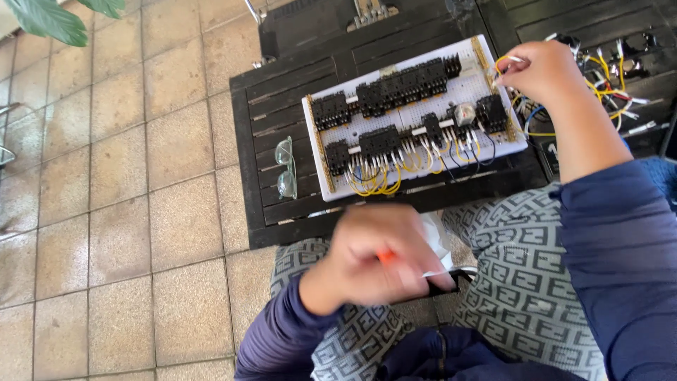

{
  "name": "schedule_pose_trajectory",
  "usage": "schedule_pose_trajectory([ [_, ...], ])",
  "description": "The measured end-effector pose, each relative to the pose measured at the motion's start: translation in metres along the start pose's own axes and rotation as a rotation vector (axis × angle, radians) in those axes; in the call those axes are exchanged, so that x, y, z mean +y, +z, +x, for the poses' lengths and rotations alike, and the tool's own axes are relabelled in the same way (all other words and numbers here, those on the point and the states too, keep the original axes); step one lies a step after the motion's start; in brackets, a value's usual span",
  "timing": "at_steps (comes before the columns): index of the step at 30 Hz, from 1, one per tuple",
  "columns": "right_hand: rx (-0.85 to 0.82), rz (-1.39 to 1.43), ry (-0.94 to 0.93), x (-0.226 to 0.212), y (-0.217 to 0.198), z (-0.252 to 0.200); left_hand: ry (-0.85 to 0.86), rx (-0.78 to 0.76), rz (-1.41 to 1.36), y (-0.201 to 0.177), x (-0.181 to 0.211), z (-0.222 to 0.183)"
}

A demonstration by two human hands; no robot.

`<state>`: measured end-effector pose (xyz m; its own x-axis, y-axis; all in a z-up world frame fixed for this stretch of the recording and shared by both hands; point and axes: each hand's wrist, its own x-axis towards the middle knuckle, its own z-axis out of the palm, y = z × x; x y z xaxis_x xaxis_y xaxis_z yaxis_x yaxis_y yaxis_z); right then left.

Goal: Installing and wiring electronic modules on a control panel using a screwdriver.

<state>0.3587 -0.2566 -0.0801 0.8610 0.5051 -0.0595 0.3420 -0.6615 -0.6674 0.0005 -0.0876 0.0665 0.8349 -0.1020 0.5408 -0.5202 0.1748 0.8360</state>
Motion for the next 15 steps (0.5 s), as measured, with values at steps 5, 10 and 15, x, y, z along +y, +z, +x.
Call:
schedule_pose_trajectory([
  [5,-0.067,-0.001,-0.049,-0.038,0.009,-0.012,0.143,-0.384,-0.089,0.044,0.046,0.003],
  [10,0.049,0.02,-0.161,-0.036,0.024,-0.001,0.152,-0.449,-0.217,0.049,0.038,-0.005],
  [15,0.086,0.046,-0.1,-0.03,-0.004,-0.01,0.115,-0.469,-0.268,0.046,0.022,-0.03],
])
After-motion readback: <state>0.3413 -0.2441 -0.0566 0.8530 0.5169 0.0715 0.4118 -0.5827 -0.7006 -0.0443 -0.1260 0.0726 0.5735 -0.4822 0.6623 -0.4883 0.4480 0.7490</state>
